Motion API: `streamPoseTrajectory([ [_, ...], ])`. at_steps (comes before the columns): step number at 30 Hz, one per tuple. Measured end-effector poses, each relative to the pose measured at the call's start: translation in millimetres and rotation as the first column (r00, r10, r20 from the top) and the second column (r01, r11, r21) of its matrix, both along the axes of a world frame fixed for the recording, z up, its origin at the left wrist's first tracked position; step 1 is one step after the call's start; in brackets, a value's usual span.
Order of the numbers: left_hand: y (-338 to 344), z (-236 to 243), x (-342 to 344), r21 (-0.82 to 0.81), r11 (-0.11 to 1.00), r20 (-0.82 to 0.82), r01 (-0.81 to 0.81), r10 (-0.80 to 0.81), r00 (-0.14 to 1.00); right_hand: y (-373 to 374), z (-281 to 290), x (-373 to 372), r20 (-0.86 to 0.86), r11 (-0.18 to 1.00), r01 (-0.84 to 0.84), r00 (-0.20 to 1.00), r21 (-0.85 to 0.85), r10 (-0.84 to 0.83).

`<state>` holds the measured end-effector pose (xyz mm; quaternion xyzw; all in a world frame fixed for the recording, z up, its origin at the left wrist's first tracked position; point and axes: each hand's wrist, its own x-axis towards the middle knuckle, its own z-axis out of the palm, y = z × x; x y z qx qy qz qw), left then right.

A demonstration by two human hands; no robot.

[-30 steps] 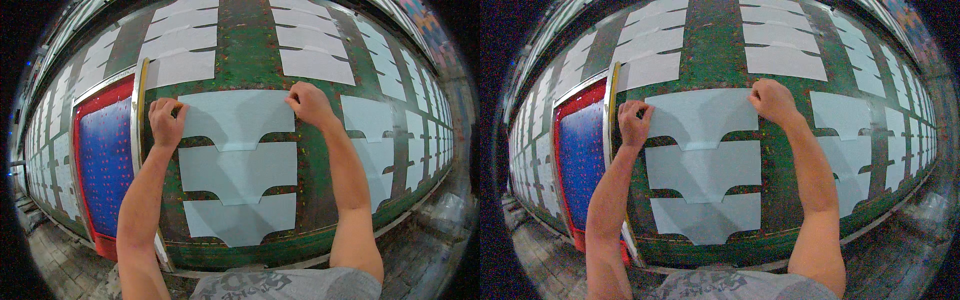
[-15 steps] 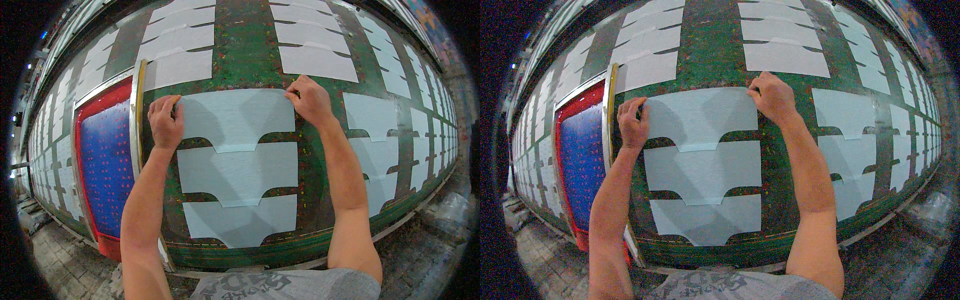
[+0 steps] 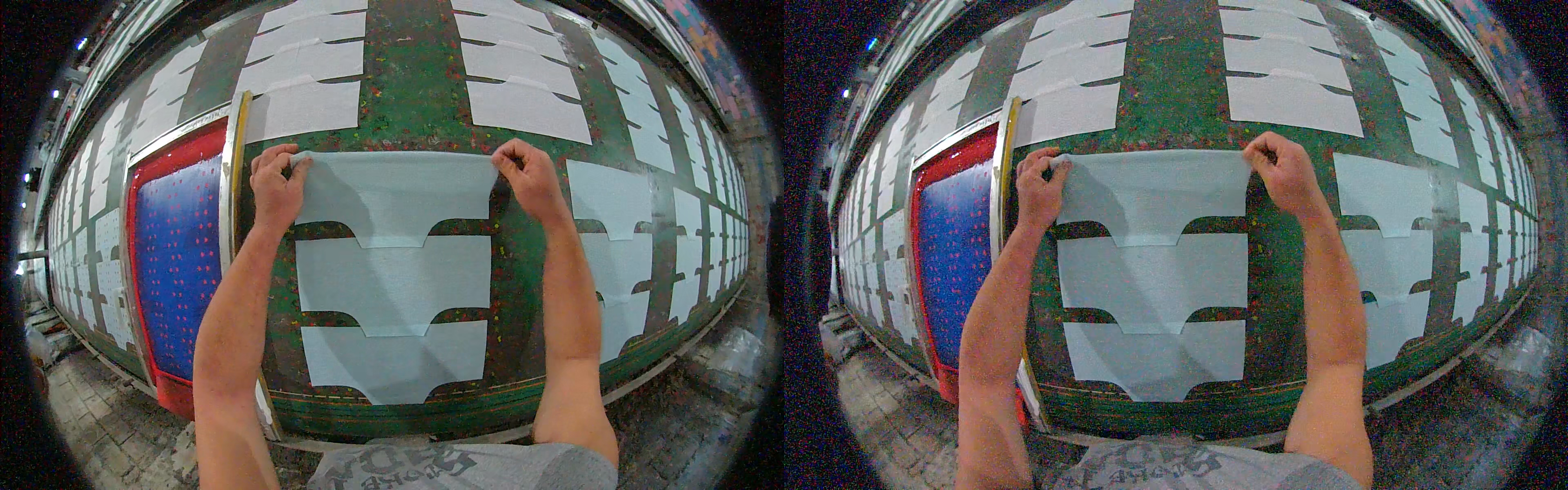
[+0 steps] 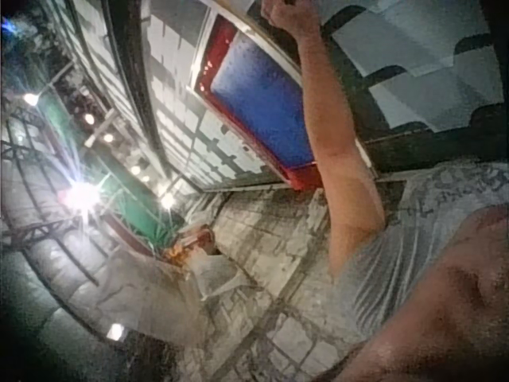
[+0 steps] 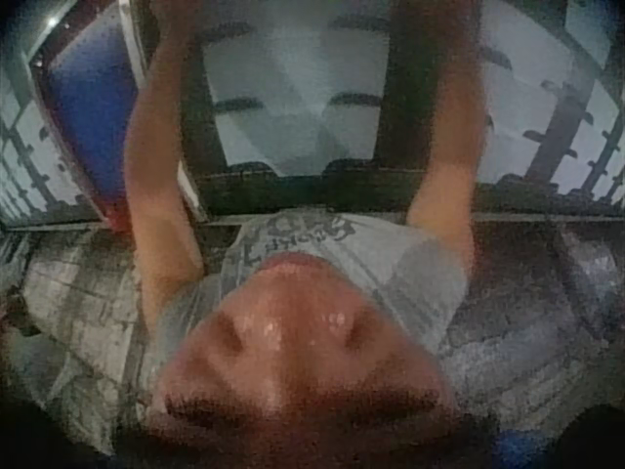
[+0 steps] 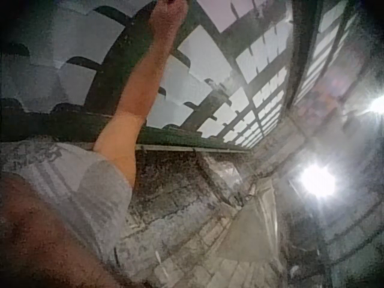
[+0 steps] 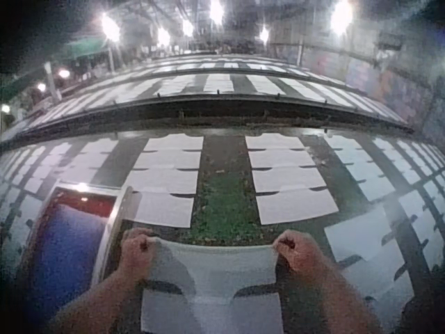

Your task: The person repeatedly places white paper sheets onto a green work surface, then uses a red-framed screen with a blue mesh to apply red dots onto the paper. The person aligns the screen, presses down with a squeegee, and lifts the screen to reveal the printed pattern. This cycle repeats across multiple sheets.

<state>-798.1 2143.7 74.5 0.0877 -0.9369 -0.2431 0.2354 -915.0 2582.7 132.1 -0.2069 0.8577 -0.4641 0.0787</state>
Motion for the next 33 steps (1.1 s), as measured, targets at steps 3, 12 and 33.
streamPoseTrajectory([
  [3,2,-4,-4,-0.036,0.998,0.012,-0.05,0.05,0.999,-15,-22,-13,-0.051,0.991,0.132,0.99,0.027,-0.131],
  [12,1,-16,-15,-0.043,0.991,-0.045,-0.13,0.128,0.991,-33,-32,-21,-0.199,0.927,0.298,0.946,0.229,-0.255],
  [33,58,11,35,-0.366,0.922,0.197,0.13,-0.06,0.979,1,-57,42,-0.337,0.936,0.315,0.874,-0.156,-0.351],
])
